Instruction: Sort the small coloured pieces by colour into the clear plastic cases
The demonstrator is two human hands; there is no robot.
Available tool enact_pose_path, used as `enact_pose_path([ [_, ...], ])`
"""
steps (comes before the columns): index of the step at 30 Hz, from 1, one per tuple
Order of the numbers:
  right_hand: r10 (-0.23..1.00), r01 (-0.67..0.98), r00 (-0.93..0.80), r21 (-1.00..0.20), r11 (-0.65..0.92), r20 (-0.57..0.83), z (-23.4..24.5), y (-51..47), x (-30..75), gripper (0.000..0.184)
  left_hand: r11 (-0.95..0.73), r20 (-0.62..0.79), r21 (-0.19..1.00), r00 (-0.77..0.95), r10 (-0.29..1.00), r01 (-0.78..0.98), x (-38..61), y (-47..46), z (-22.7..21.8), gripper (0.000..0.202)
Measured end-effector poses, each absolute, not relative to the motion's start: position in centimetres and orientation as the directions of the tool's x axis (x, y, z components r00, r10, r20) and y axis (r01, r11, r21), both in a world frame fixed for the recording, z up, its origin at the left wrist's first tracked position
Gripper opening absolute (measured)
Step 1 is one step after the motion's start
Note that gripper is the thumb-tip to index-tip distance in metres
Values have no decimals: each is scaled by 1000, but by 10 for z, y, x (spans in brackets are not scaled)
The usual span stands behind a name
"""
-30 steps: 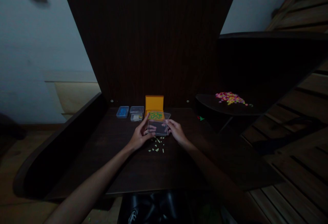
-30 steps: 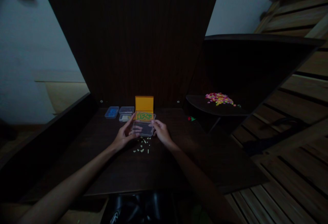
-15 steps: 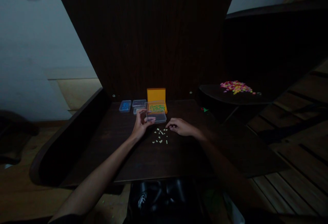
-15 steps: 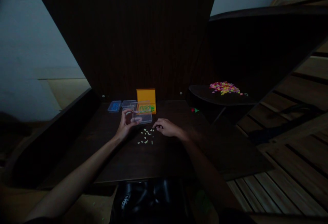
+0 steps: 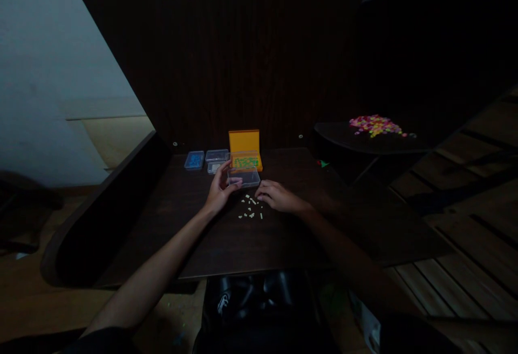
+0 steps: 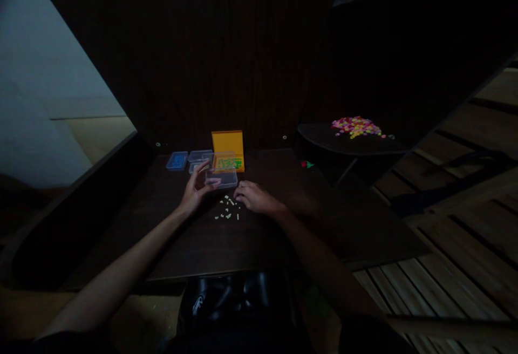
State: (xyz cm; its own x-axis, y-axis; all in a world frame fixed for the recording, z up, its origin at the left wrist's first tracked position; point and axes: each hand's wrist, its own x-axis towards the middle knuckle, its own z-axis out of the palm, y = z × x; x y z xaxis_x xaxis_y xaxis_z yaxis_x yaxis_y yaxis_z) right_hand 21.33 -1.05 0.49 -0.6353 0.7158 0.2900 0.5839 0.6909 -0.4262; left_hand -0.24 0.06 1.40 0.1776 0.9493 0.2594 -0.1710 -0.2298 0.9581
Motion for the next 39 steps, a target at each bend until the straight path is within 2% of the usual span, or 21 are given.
enact_pose_path([
  [5, 709, 582, -622, -409, 702, 331, 12, -11, 217, 13, -221, 255, 956, 175, 951, -190, -1, 0, 13, 75],
  [12, 746, 505, -396, -552, 663, 535, 36, -13, 222, 9, -201, 251, 953, 216, 944, -228, 1, 1, 11, 81],
  [18, 712, 481, -353, -536, 694, 606, 32, -17, 209, 12, -207, 269, 952, 294, 917, -227, 7, -7, 12, 82],
  [26, 714, 625, -447, -383, 680, 539, 19, -14, 207, 18, -160, 221, 970, 396, 891, -181, 17, -21, 10, 79],
  [39, 743, 632, -439, -415, 655, 505, 20, -15, 209, 13, -114, 200, 967, 405, 892, -227, 18, -22, 8, 79],
])
